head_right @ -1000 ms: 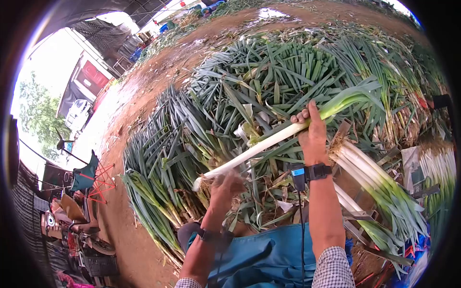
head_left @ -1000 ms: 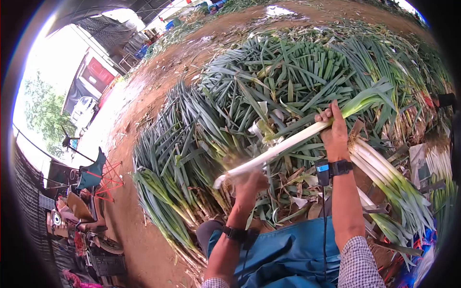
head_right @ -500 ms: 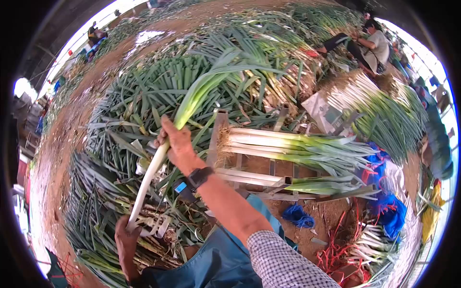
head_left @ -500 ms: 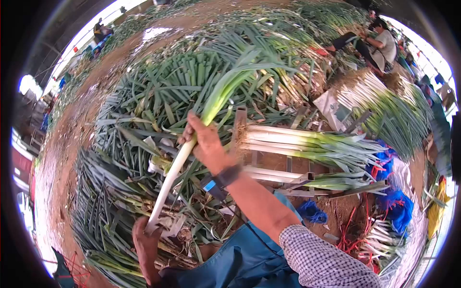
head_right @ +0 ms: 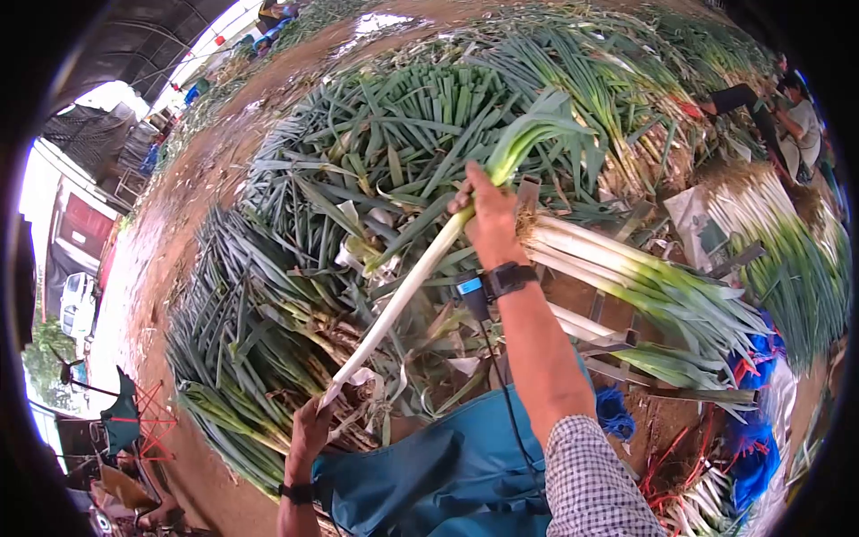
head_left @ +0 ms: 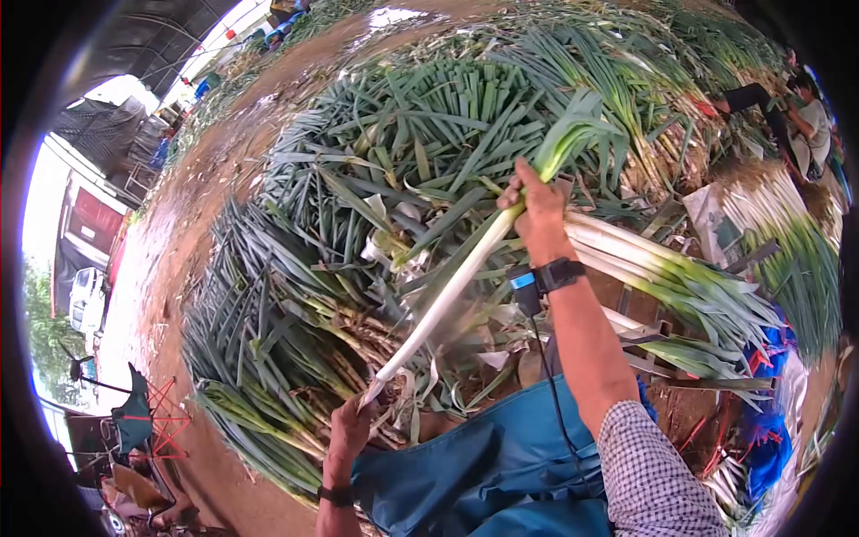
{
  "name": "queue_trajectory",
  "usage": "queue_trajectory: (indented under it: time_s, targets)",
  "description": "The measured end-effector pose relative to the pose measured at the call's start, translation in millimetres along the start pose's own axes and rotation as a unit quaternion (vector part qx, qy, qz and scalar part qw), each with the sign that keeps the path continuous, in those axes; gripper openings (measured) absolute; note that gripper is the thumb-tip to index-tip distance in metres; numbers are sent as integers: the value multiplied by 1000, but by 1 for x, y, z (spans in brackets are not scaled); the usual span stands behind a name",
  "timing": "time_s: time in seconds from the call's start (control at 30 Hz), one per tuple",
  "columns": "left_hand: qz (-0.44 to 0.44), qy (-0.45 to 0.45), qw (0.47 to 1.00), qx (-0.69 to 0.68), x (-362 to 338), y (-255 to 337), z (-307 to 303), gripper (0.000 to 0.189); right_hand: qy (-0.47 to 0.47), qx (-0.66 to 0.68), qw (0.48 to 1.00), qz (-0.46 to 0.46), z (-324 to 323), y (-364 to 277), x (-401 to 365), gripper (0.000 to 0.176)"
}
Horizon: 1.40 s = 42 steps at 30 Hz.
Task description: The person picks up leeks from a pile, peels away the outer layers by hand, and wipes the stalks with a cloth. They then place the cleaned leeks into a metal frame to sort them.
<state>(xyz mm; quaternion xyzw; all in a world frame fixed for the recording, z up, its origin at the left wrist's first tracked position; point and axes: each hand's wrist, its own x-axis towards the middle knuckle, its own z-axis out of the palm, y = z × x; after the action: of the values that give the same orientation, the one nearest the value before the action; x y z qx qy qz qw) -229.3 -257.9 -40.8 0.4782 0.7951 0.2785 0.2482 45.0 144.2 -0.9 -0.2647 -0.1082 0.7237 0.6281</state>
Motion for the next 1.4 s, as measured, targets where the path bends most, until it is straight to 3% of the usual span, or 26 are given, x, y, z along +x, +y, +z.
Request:
queue_trajectory:
  time_s: [0.07,0.2,0.23,0.27,0.3,0.33,0.43,0.47,0.5,0.53,0.6,0.67,0.73,0.8,0.87,0.93,0.97,1.03,1.13,1.23,1.4]
  targets:
    - [3,37,998,56,-16,-29,-15,5,-30,20,999,-14,-7,-5,11,18]
    - [-87,105,985,107,-20,-47,-51,11,-27,16,999,-3,2,3,-3,18]
    - [-30,191,973,128,-23,-117,-51,13,-20,-4,1000,-20,-2,0,3,19]
    - [-110,154,980,68,-39,-132,-71,15,-14,-22,999,-38,-11,-8,14,20]
    - [-97,189,969,123,-66,-198,-82,17,-78,26,995,-54,-28,-25,19,14]
    - [-28,187,970,153,-88,-279,-90,18,-86,-73,976,-188,-17,-23,3,16]
    - [-213,31,967,138,-88,-230,-108,72,-63,-50,973,-215,-11,-46,-7,21]
    - [-164,44,980,103,-81,-206,-101,80,-62,36,983,-172,2,-56,-15,23]
    - [-184,4,980,81,-63,-189,-98,84,-50,85,977,-188,21,-77,-33,24]
    - [-171,7,955,241,-48,-137,-91,79,-65,75,967,-236,27,-96,-44,27]
    - [-51,62,969,234,-22,-109,-67,68,-54,49,961,-267,26,-143,-49,28]
    - [3,19,995,93,6,-112,-41,57,-82,0,934,-349,23,-202,-68,25]
    - [-8,-74,995,74,13,-35,-20,52,-89,-124,868,-472,12,-266,-92,22]
    - [-5,-122,989,82,18,2,6,52,-38,-160,847,-506,8,-335,-124,23]
    - [16,-151,985,80,23,6,22,51,-109,-76,853,-505,-18,-417,-134,27]
    - [51,-164,983,67,31,-5,44,51,-116,-121,833,-527,-41,-462,-161,36]
    - [90,-158,981,69,32,-5,49,50,-58,-116,851,-509,-53,-479,-167,40]
    - [59,-178,979,84,29,19,47,50,11,-128,889,-441,-90,-506,-176,45]
    - [35,-191,975,105,31,9,48,47,42,-177,940,-288,-188,-504,-174,46]
    - [31,-173,978,108,27,-14,44,47,173,-160,916,-326,-266,-447,-140,48]
    - [-24,-149,981,121,11,6,25,33,274,-176,924,-202,-354,-369,-100,46]
